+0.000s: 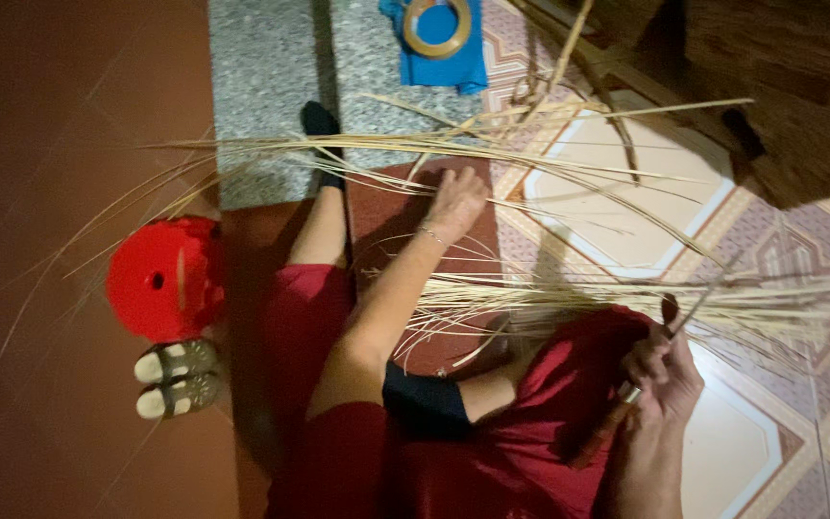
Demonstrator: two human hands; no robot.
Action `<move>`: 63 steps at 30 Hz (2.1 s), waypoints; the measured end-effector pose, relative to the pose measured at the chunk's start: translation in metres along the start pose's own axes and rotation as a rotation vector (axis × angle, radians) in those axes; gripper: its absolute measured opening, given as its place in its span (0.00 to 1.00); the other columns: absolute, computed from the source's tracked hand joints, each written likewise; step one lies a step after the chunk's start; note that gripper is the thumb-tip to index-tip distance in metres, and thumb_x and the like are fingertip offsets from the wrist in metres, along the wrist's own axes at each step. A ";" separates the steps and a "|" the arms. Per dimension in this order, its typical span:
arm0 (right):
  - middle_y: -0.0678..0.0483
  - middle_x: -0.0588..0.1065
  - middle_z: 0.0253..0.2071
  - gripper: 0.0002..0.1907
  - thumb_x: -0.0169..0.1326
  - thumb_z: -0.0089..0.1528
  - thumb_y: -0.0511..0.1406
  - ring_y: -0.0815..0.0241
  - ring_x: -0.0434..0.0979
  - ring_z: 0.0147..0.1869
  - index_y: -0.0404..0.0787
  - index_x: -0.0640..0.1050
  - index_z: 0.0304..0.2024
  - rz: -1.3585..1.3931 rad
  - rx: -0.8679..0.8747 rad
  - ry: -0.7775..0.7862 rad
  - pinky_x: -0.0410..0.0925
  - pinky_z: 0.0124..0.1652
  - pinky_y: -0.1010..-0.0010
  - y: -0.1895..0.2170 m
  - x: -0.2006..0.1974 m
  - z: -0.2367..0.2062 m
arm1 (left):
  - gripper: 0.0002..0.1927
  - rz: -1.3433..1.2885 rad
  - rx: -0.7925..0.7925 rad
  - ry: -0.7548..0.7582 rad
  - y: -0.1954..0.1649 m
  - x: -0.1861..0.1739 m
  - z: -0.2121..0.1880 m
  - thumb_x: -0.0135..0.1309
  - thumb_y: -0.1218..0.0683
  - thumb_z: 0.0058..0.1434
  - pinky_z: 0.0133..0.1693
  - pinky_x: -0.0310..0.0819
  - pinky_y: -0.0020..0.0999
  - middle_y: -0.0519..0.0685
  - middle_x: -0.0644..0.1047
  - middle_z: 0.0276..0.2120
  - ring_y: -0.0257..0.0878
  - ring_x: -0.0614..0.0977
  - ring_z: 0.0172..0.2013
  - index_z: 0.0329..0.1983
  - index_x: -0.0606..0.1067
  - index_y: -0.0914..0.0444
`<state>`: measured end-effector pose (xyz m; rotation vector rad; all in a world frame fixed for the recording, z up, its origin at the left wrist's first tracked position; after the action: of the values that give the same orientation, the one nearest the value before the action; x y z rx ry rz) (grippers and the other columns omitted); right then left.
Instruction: The person sits on the floor and uses a knife to split long bamboo strips into thinner strands. They repeatedly pull strands from a bundle, split them with the knife, and place the finished pieces aside.
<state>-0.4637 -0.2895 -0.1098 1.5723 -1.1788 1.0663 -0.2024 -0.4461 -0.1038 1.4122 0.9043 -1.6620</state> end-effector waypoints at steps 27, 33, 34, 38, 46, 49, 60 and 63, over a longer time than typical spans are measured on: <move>0.51 0.76 0.36 0.28 0.51 0.65 0.30 0.61 0.80 0.38 0.38 0.66 0.68 -1.127 -0.284 -0.748 0.76 0.37 0.71 0.184 -0.063 -0.122 | 0.07 -0.536 0.018 -0.217 -0.142 -0.086 -0.078 0.59 0.56 0.69 0.44 0.67 0.41 0.47 0.77 0.35 0.41 0.77 0.39 0.47 0.83 0.61; 0.46 0.78 0.44 0.34 0.64 0.60 0.32 0.59 0.80 0.46 0.33 0.64 0.65 -1.468 -0.456 -0.522 0.76 0.46 0.69 0.183 -0.054 -0.106 | 0.07 -0.412 0.020 -0.164 -0.172 -0.073 -0.070 0.61 0.55 0.66 0.40 0.60 0.37 0.44 0.77 0.29 0.37 0.73 0.32 0.46 0.84 0.58; 0.46 0.78 0.44 0.35 0.62 0.60 0.33 0.58 0.81 0.44 0.34 0.63 0.67 -1.515 -0.404 -0.588 0.76 0.43 0.69 0.186 -0.060 -0.110 | 0.06 -0.407 0.074 -0.218 -0.180 -0.077 -0.071 0.60 0.55 0.67 0.41 0.60 0.36 0.43 0.77 0.31 0.36 0.74 0.35 0.45 0.83 0.58; 0.45 0.78 0.49 0.28 0.61 0.64 0.36 0.52 0.78 0.50 0.34 0.69 0.64 -1.883 -0.687 -0.747 0.75 0.47 0.63 0.212 -0.033 -0.150 | 0.04 -0.314 0.180 -0.345 -0.206 -0.086 -0.063 0.59 0.55 0.70 0.40 0.58 0.34 0.43 0.76 0.31 0.36 0.71 0.33 0.44 0.83 0.58; 0.41 0.75 0.57 0.31 0.62 0.55 0.40 0.33 0.71 0.61 0.39 0.72 0.60 -2.452 -1.234 -0.037 0.50 0.61 0.33 0.135 0.064 -0.215 | 0.06 -0.311 0.498 -0.348 -0.327 -0.116 -0.077 0.58 0.54 0.70 0.39 0.55 0.36 0.45 0.74 0.31 0.39 0.69 0.32 0.44 0.80 0.61; 0.48 0.76 0.46 0.24 0.62 0.61 0.33 0.48 0.77 0.45 0.37 0.74 0.59 -2.290 -0.919 0.083 0.67 0.53 0.44 0.134 0.046 -0.225 | 0.06 -0.367 0.581 -0.252 -0.366 -0.143 -0.087 0.59 0.55 0.68 0.47 0.59 0.42 0.45 0.74 0.34 0.42 0.72 0.38 0.45 0.80 0.60; 0.50 0.77 0.31 0.10 0.53 0.71 0.34 0.62 0.74 0.33 0.38 0.83 0.48 -1.556 -1.033 -1.010 0.67 0.34 0.69 0.348 -0.084 -0.360 | 0.35 -0.268 0.687 -0.281 -0.437 -0.147 -0.114 0.66 0.52 0.61 0.68 0.41 0.61 0.57 0.63 0.69 0.51 0.67 0.66 0.71 0.66 0.52; 0.47 0.78 0.34 0.08 0.58 0.70 0.35 0.57 0.77 0.35 0.37 0.83 0.46 -1.678 -1.187 -1.162 0.69 0.36 0.65 0.395 -0.094 -0.394 | 0.34 -0.270 0.647 -0.185 -0.430 -0.123 -0.123 0.65 0.53 0.59 0.69 0.42 0.60 0.58 0.64 0.68 0.51 0.67 0.66 0.68 0.68 0.55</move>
<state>-0.9165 0.0432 -0.0432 1.3004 -0.3901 -1.5130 -0.5165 -0.1267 0.0187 1.5484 0.4768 -2.3894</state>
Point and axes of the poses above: each hand's wrist, its own z-axis towards the middle knuckle, its own x-axis out of the palm, y = z × x, the point moved 9 cm from there along z, towards the middle knuckle
